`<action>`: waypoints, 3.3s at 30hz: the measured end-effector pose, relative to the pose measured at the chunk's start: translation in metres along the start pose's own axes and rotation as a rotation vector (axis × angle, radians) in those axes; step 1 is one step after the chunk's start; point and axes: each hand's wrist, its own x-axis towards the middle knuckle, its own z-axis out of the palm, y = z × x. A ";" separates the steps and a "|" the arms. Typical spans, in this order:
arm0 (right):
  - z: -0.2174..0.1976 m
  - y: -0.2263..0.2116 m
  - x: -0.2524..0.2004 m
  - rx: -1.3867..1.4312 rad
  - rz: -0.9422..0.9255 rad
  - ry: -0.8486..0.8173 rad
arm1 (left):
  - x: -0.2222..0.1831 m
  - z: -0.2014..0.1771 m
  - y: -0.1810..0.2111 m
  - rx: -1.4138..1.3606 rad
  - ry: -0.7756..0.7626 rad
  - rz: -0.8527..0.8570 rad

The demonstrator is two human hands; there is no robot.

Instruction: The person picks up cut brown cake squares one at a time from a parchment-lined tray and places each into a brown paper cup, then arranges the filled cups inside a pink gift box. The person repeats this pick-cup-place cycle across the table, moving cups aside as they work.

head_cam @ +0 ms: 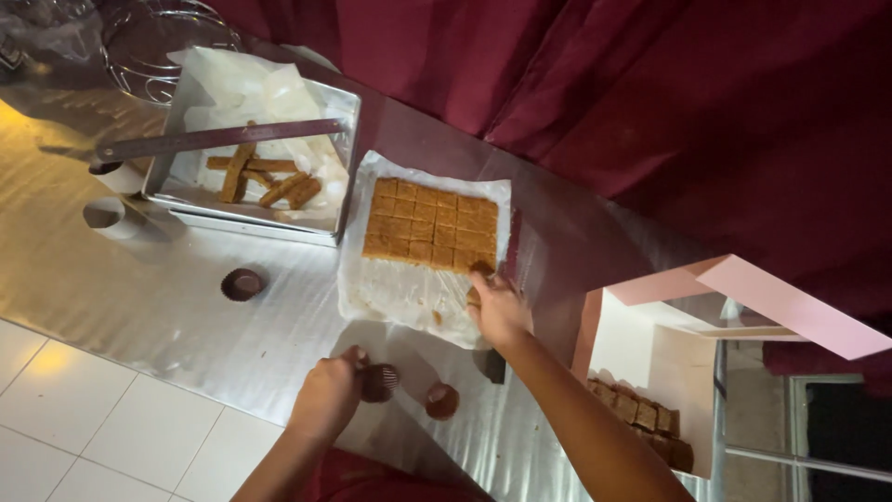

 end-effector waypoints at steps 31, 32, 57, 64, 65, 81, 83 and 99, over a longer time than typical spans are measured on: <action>-0.087 -0.016 -0.198 1.145 -0.009 0.780 | -0.038 0.017 0.204 -0.522 -0.059 0.273; -0.087 -0.011 -0.202 1.090 -0.016 0.761 | -0.037 0.030 0.202 -0.765 -0.211 0.191; -0.135 0.044 -0.254 0.450 -0.203 0.590 | -0.062 0.068 0.227 -1.601 -0.776 -0.179; -0.142 0.042 -0.258 0.539 -0.217 0.563 | -0.049 0.098 0.189 -1.537 -0.848 -0.122; -0.140 0.043 -0.259 0.522 -0.225 0.571 | -0.049 0.096 0.189 -1.553 -0.898 -0.118; -0.133 0.048 -0.264 0.724 -0.408 0.510 | -0.057 0.095 0.201 -1.736 -1.224 0.058; -0.118 0.047 -0.267 0.782 -0.315 0.503 | -0.062 0.094 0.206 -1.732 -1.196 0.011; -0.129 0.044 -0.276 0.700 -0.242 0.440 | -0.062 0.110 0.196 -1.713 -1.209 -0.113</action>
